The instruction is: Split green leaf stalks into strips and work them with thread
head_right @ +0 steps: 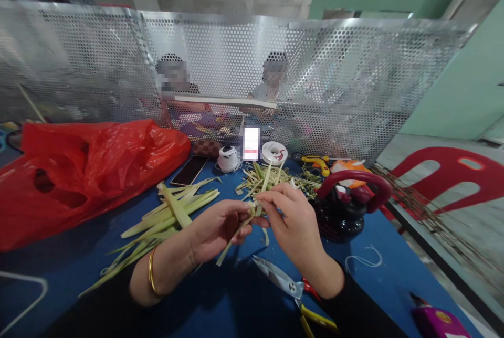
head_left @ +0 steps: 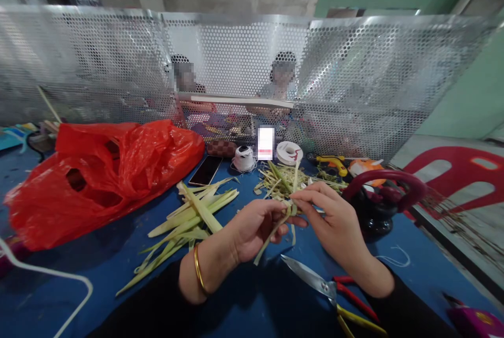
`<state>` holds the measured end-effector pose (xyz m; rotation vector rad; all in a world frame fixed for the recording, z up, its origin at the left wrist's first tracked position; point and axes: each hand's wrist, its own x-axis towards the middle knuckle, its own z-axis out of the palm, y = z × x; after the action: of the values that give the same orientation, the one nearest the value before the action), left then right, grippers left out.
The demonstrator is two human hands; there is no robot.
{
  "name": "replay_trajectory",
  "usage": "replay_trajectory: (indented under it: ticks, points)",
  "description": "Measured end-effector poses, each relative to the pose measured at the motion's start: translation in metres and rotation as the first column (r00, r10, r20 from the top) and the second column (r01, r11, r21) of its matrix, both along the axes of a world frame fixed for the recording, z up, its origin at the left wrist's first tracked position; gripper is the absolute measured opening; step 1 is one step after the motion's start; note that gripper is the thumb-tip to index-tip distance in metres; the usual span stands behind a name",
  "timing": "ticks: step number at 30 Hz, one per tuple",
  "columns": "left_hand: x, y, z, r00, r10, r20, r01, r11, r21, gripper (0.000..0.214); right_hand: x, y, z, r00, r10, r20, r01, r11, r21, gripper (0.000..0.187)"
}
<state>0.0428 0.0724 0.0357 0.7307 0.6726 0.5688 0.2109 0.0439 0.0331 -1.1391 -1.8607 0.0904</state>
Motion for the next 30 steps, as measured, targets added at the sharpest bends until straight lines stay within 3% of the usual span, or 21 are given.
replay_trajectory:
  ticks: [9, 20, 30]
  points:
    - [0.0020, -0.0011, -0.0007, 1.000, 0.016, -0.003, -0.016, 1.000, -0.008, 0.018, -0.0035, 0.0003, -0.0018, 0.999, -0.017, -0.042, 0.016, 1.000, -0.026, 0.016]
    - [0.0020, 0.0022, -0.0047, 1.000, -0.003, 0.027, 0.004, 1.000, -0.003, 0.018, -0.0067, -0.0014, 0.0001, 0.993, -0.119, -0.019, 0.120, 0.991, 0.054, 0.010]
    - [0.0015, 0.0025, -0.0044, 1.000, 0.009, 0.022, -0.009, 1.000, 0.001, 0.022, -0.0039, 0.0001, 0.0006, 0.991, -0.133, 0.010, 0.133, 0.990, 0.055, 0.010]
